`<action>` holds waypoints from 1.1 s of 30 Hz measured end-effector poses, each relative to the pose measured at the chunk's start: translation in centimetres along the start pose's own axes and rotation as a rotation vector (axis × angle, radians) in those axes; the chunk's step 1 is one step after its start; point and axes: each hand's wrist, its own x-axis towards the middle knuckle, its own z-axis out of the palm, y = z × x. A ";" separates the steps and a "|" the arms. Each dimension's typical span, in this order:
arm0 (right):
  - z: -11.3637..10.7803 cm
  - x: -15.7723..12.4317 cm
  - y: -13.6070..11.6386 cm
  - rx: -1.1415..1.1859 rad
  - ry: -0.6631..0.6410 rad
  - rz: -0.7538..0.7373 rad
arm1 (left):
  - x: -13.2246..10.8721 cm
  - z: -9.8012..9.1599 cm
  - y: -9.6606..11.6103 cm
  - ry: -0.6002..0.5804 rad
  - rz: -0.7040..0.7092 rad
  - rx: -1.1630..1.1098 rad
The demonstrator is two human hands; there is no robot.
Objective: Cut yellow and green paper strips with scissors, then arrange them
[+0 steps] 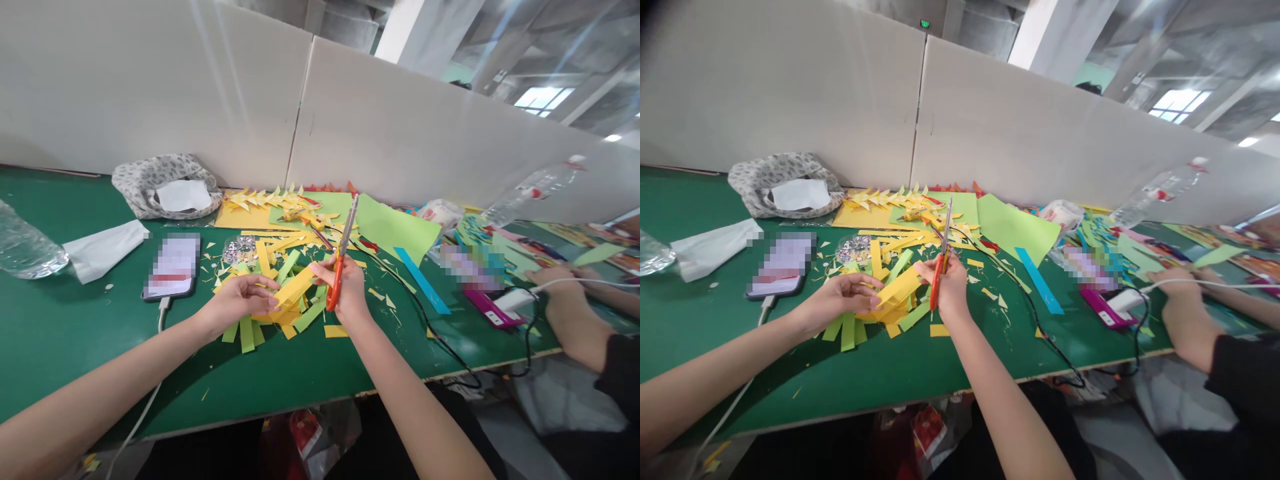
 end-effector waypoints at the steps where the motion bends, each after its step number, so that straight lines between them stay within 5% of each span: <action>1: 0.0 0.0 -0.1 -0.011 -0.003 0.003 | 0.0 0.0 0.0 -0.013 -0.012 0.003; 6: -0.6 0.4 -0.4 0.001 0.008 -0.042 | 0.0 -0.2 0.0 -0.025 0.009 0.056; 14: -0.8 0.4 -1.0 0.018 -0.043 -0.084 | 0.1 -0.4 0.1 0.160 0.157 -0.038; 21: -0.3 -0.2 -0.7 -0.012 -0.134 -0.065 | -0.4 0.3 0.1 -0.059 0.097 0.248; 33: -0.2 -0.5 -1.1 -0.035 -0.187 -0.088 | -0.5 0.3 0.1 -0.163 0.033 0.278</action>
